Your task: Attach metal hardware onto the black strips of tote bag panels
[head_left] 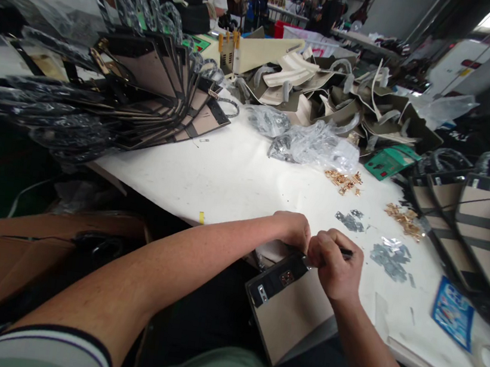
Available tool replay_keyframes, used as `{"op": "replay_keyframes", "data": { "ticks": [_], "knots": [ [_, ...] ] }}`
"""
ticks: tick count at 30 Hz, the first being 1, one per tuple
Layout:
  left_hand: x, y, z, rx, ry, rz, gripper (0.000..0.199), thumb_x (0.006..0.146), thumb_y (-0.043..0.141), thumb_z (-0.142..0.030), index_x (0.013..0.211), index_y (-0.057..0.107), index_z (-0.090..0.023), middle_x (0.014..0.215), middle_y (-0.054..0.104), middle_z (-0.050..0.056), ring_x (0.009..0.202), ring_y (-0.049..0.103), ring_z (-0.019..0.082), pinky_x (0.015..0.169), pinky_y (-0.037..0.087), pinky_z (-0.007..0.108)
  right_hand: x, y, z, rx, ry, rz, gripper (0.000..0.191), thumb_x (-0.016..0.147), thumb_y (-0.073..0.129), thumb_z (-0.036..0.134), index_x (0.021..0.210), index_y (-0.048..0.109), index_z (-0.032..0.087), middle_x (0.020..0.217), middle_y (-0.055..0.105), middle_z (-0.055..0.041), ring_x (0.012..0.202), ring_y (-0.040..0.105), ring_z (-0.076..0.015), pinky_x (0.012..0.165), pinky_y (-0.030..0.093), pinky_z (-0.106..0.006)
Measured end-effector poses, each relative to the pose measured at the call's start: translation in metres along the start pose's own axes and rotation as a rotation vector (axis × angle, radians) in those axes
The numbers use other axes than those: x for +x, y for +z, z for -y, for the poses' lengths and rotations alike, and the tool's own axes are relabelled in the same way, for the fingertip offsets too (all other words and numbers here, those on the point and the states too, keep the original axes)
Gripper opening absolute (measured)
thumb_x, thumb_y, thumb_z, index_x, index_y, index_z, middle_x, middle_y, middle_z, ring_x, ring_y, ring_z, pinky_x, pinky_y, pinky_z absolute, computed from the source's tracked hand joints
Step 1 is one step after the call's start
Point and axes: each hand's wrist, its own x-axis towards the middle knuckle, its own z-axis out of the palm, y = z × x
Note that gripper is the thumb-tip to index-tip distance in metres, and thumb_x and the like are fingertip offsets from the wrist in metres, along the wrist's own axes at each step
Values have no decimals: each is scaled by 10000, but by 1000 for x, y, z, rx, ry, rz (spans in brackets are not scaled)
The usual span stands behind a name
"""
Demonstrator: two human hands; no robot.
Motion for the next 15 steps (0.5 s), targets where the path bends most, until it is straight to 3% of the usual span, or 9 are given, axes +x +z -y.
{"op": "replay_keyframes", "data": {
  "ticks": [3,6,9,15],
  "knots": [
    [-2,0,-1,-34,-14,-4,214,698,812,-400,850,817,-249,771,730,-22,759,649,163,710,451,263,-1,-3,7,262,-18,-65,397,950,623,268,594,455,219,505,423,57,444,429,-118,457,365,-269],
    [0,1,-1,-47,-26,0,228,698,818,-397,880,824,-261,835,757,-21,793,662,160,719,447,257,1,-5,24,420,-139,-114,369,935,627,200,604,467,212,505,394,69,421,393,-107,442,355,-265],
    [1,2,-2,-38,-27,1,209,678,822,-357,863,825,-261,839,757,-30,805,657,158,726,447,254,-1,-4,28,400,-230,-106,354,931,643,202,606,503,208,512,417,62,438,401,-110,455,362,-271],
    [1,0,-4,-22,-45,1,205,681,805,-388,845,823,-267,778,742,-35,755,651,150,679,432,250,-6,-5,6,302,-106,-46,399,971,625,251,603,475,212,518,436,54,459,434,-116,469,351,-276]
  ]
}}
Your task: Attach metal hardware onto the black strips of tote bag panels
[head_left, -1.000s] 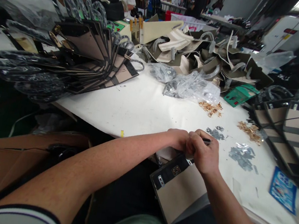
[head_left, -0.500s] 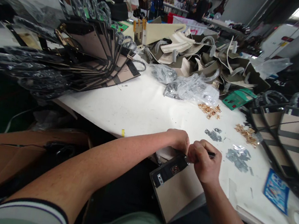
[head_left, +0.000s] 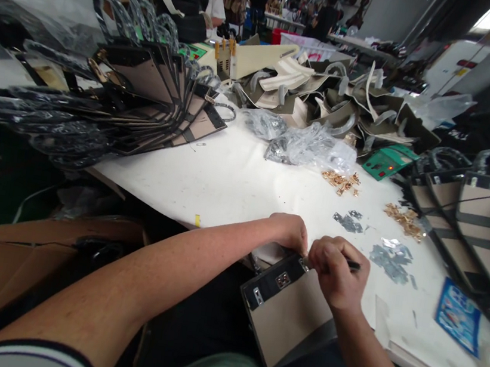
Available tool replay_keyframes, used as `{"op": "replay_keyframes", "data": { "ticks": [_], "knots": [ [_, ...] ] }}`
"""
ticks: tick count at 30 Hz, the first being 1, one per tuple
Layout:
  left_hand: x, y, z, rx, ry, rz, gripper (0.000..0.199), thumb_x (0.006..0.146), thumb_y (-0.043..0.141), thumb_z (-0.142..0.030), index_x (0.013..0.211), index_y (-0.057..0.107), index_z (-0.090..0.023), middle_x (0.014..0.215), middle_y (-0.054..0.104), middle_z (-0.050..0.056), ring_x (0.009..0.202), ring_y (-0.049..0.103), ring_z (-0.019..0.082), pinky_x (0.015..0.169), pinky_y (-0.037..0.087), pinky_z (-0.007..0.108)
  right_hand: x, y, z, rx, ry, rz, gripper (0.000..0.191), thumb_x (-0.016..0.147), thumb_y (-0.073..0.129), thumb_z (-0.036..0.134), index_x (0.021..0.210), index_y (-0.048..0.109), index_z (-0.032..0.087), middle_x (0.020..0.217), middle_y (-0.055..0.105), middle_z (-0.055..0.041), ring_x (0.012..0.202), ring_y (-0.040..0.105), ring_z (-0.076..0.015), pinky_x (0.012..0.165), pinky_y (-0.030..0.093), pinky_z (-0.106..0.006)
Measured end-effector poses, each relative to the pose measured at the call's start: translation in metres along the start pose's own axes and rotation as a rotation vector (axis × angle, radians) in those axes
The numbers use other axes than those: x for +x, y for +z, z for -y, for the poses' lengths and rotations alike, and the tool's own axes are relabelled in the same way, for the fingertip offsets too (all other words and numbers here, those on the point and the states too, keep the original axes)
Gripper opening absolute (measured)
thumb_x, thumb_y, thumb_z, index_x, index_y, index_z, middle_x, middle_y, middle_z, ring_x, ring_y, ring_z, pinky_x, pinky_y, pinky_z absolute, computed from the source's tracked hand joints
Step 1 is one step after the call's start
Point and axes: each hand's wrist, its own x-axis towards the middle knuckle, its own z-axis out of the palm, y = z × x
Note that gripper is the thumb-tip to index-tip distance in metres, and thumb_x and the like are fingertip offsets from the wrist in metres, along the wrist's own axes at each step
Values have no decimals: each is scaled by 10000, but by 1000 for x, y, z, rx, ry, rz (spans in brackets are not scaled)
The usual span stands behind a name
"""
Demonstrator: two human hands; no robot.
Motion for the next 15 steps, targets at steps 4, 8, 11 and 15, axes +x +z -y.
{"op": "replay_keyframes", "data": {
  "ticks": [4,8,11,15],
  "knots": [
    [4,1,0,6,-7,-8,202,650,825,-357,836,821,-276,821,750,-44,800,651,153,679,422,255,1,-1,3,17,-93,-26,395,960,642,289,609,475,221,514,420,62,456,423,-116,475,371,-280],
    [2,1,-2,5,-17,-6,196,677,809,-403,810,821,-260,752,730,-30,744,636,155,673,421,262,4,0,4,-37,-4,-32,396,940,657,287,596,471,222,510,434,59,450,422,-117,467,366,-281],
    [2,1,-2,-7,-9,-2,202,683,817,-400,829,823,-260,773,741,-29,756,639,148,681,420,252,4,-1,5,67,-42,-42,381,943,640,242,602,471,220,507,424,64,446,420,-117,472,369,-284],
    [4,1,-1,-2,-15,-9,195,663,815,-374,806,813,-241,716,707,-27,728,620,148,672,413,262,3,-3,1,0,-32,-54,368,930,663,286,608,500,217,520,460,52,464,435,-123,481,376,-288]
  ]
}}
